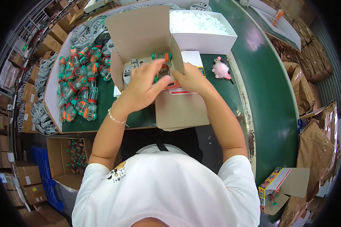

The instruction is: Assembling cardboard boxes and filling them with plastic parts and manuals.

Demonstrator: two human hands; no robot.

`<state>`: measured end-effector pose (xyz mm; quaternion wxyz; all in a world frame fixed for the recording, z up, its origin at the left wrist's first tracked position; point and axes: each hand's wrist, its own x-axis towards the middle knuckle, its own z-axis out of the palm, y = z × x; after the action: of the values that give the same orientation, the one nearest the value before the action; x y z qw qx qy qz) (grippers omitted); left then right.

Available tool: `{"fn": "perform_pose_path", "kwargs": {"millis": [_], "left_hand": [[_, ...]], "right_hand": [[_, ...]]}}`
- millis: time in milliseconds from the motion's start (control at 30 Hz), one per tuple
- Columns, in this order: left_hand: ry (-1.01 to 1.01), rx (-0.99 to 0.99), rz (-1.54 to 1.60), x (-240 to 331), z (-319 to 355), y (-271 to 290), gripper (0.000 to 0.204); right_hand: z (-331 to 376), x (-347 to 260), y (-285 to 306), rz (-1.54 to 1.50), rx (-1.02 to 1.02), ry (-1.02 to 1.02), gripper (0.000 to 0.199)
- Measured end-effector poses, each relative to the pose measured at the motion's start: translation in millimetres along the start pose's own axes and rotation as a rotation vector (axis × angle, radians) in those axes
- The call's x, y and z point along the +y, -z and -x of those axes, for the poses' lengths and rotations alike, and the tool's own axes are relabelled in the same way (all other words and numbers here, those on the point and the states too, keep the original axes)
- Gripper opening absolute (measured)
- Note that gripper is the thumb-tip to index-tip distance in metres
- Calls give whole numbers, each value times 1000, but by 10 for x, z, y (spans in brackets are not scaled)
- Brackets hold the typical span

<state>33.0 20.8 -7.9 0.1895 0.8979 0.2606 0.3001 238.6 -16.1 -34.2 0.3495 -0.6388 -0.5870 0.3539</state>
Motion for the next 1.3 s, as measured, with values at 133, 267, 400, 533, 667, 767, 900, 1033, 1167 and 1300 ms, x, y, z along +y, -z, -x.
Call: {"fn": "perform_pose_path", "kwargs": {"millis": [133, 267, 400, 533, 667, 767, 900, 1033, 1167, 1300], "left_hand": [[-171, 587, 215, 122, 211, 357, 30], [-118, 870, 142, -69, 660, 683, 16], [287, 686, -338, -614, 977, 749, 15], [374, 496, -332, -1061, 1081, 737, 18], [491, 273, -66, -1023, 799, 585, 35], [539, 182, -220, -1043, 569, 391, 52], [519, 186, -291, -1147, 557, 239, 72], [471, 272, -407, -1048, 535, 223, 61], [482, 425, 51, -1087, 501, 287, 46], [386, 282, 967, -913, 433, 592, 43]], "right_hand": [[-39, 109, 60, 75, 145, 66, 29], [294, 195, 230, 6, 461, 112, 28], [1021, 467, 778, -141, 876, -105, 32], [1874, 1363, 1498, 66, 1137, -273, 35], [2464, 2172, 1902, 591, 1221, -603, 46], [2866, 2930, 2176, 778, 1240, -686, 54], [2252, 1820, 1457, 1103, 1647, -1132, 64], [1689, 837, 1293, 1104, 1618, -63, 51], [534, -103, 309, 345, 743, 259, 27], [-179, -129, -171, 388, 409, 344, 28]]}}
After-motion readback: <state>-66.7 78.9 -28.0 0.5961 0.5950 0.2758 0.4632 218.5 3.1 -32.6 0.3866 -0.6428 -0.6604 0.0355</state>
